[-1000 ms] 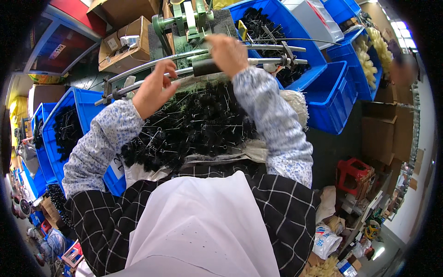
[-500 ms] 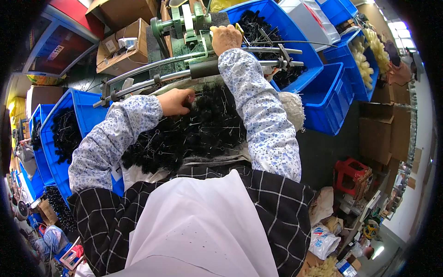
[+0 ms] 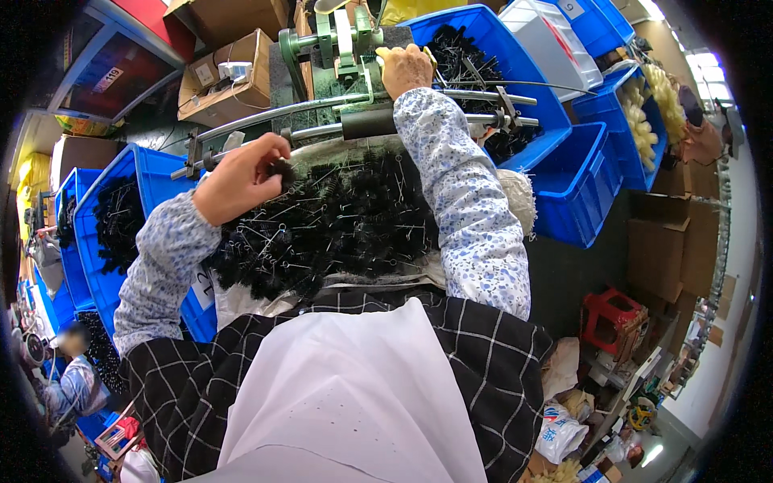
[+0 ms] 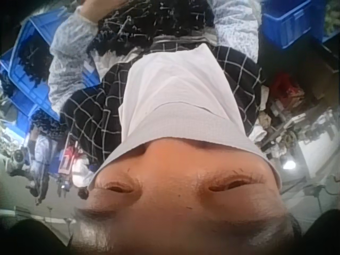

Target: The person repeatedly picks up black hair clips and metal rods from a pile on a workbench. They insert the rods into the clips and feed them into a green machine to secure the components. The finished items are placed into a blue bin. The process is repetitive and involves handling small parts by hand.

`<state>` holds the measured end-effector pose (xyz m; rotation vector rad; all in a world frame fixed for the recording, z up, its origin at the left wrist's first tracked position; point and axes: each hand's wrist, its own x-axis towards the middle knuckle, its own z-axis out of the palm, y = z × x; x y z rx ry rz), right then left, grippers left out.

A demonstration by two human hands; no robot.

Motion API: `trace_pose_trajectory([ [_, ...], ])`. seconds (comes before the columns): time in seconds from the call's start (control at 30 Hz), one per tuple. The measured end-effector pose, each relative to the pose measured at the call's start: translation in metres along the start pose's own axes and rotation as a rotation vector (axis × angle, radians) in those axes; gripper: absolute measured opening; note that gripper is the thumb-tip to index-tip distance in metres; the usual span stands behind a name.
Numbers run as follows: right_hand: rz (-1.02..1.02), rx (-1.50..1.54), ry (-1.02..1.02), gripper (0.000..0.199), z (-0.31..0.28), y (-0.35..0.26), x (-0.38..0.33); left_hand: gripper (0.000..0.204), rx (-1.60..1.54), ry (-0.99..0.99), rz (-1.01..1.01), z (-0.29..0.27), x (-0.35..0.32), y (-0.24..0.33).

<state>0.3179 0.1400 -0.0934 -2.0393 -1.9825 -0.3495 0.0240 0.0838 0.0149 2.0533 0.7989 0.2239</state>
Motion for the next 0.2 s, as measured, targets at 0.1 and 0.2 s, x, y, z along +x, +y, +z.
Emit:
trace_pose_trajectory([
  [0.1, -0.021, -0.014, -0.042, 0.026, 0.011, 0.016, 0.002, 0.025, -0.033, 0.088, 0.041, -0.006, -0.009, -0.009],
  [0.2, -0.035, -0.073, -0.084, 0.033, 0.002, 0.011, 0.002, 0.025, -0.104, 0.153, 0.013, -0.01, -0.02, -0.01],
])
